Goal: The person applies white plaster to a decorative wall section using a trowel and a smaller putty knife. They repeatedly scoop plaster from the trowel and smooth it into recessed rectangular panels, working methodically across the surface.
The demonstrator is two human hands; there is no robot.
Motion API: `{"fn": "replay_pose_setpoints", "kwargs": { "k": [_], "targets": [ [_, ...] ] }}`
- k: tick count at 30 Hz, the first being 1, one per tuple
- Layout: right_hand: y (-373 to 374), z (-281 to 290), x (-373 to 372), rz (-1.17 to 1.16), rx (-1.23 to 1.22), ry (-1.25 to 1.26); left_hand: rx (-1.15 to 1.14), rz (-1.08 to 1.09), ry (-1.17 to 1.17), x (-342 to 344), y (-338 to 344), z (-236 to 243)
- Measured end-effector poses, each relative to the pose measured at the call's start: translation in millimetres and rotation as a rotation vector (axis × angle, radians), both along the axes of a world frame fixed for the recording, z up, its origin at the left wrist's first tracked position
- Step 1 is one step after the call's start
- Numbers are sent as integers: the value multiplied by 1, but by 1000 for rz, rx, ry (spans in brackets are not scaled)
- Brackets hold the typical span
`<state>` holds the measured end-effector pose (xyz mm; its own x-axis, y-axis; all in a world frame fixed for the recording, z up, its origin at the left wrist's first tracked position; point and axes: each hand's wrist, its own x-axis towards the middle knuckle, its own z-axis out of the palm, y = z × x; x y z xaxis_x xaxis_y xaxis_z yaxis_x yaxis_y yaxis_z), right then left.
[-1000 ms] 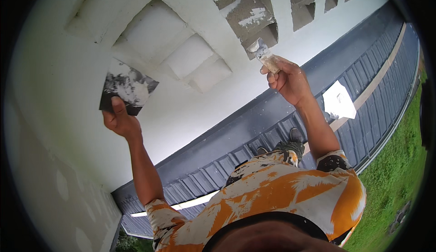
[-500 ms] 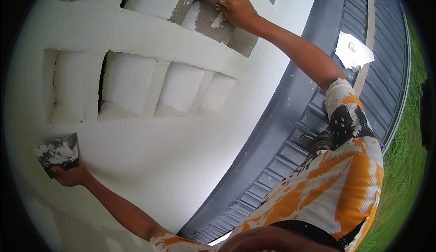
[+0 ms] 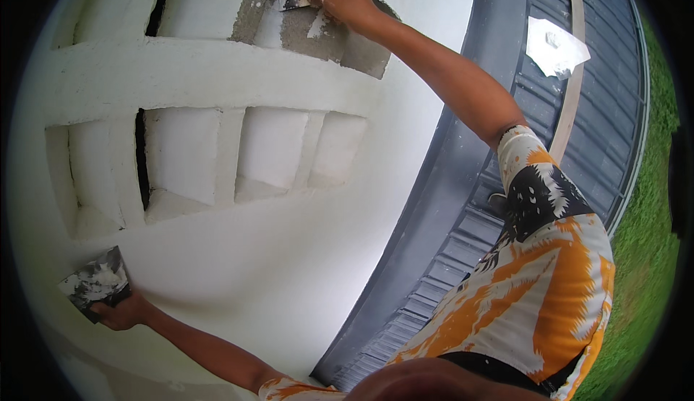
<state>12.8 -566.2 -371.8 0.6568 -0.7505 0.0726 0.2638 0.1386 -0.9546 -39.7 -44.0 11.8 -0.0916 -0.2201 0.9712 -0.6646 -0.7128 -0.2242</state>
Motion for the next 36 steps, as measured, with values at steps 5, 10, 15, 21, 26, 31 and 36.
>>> {"fn": "replay_pose_setpoints", "kwargs": {
  "k": [5,10,15,21,26,31,36],
  "targets": [
    [-7,23,8,-46,-11,75,-95,-161,87,0,-11,-4],
    [7,27,0,-147,-11,61,-165,-173,110,0,0,-1],
    [11,36,14,-196,-48,125,-159,-92,95,-4,-10,-1],
    [7,32,6,-181,54,212,-219,-229,131,-15,-39,-18],
    [17,39,8,-49,173,123,-165,-233,96,-12,-34,-12],
    [20,31,18,-217,-67,329,-200,-219,144,-11,-27,-11],
    [13,19,28,-202,-18,113,-235,-271,199,-6,-17,-5]
  ]
}}
